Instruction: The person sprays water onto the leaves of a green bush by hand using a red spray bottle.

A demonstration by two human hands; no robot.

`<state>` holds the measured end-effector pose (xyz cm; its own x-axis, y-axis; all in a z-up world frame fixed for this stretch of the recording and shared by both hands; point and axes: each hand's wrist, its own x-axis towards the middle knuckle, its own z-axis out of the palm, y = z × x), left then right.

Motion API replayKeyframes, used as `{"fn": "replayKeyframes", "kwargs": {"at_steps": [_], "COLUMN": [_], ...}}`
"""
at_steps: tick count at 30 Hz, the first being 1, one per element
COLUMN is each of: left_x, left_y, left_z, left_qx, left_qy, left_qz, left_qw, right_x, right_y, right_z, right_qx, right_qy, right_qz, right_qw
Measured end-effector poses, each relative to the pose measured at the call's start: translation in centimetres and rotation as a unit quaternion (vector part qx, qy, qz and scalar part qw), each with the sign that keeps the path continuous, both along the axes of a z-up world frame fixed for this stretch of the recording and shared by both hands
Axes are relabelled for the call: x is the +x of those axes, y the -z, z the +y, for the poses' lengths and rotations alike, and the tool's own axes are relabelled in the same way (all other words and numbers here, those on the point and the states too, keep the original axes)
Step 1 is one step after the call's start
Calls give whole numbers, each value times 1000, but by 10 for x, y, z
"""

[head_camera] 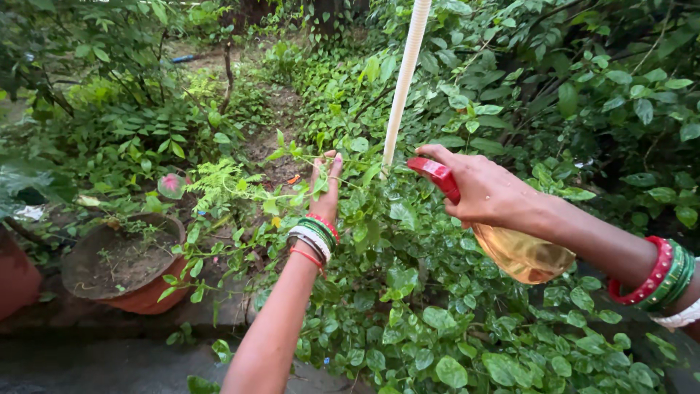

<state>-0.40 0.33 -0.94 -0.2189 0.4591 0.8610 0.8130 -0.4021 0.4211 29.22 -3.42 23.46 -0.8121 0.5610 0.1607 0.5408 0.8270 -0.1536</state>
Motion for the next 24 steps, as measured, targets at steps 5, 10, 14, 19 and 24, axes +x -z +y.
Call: {"fn": "replayKeyframes", "kwargs": {"at_steps": [5, 10, 14, 19, 24], "left_x": [14, 27, 33, 39, 38], "left_y": [-14, -31, -37, -40, -40], "left_z": [7, -1, -6, -23, -18], "left_qx": [-62, -113, -128, -269, -337], "left_qy": [105, 223, 245, 230, 211], "left_qz": [-275, -466, -473, -457, -451], "left_qw": [954, 849, 837, 816, 799], "right_x": [2, 1, 2, -3, -3], "right_y": [1, 0, -3, -10, -11], "right_z": [10, 2, -3, -3, -3], "right_qx": [-33, -14, 9, -37, -39], "right_qy": [2, 20, -1, 58, 107], "right_qz": [18, 10, 28, 6, -46], "right_qw": [999, 1000, 1000, 998, 992]}}
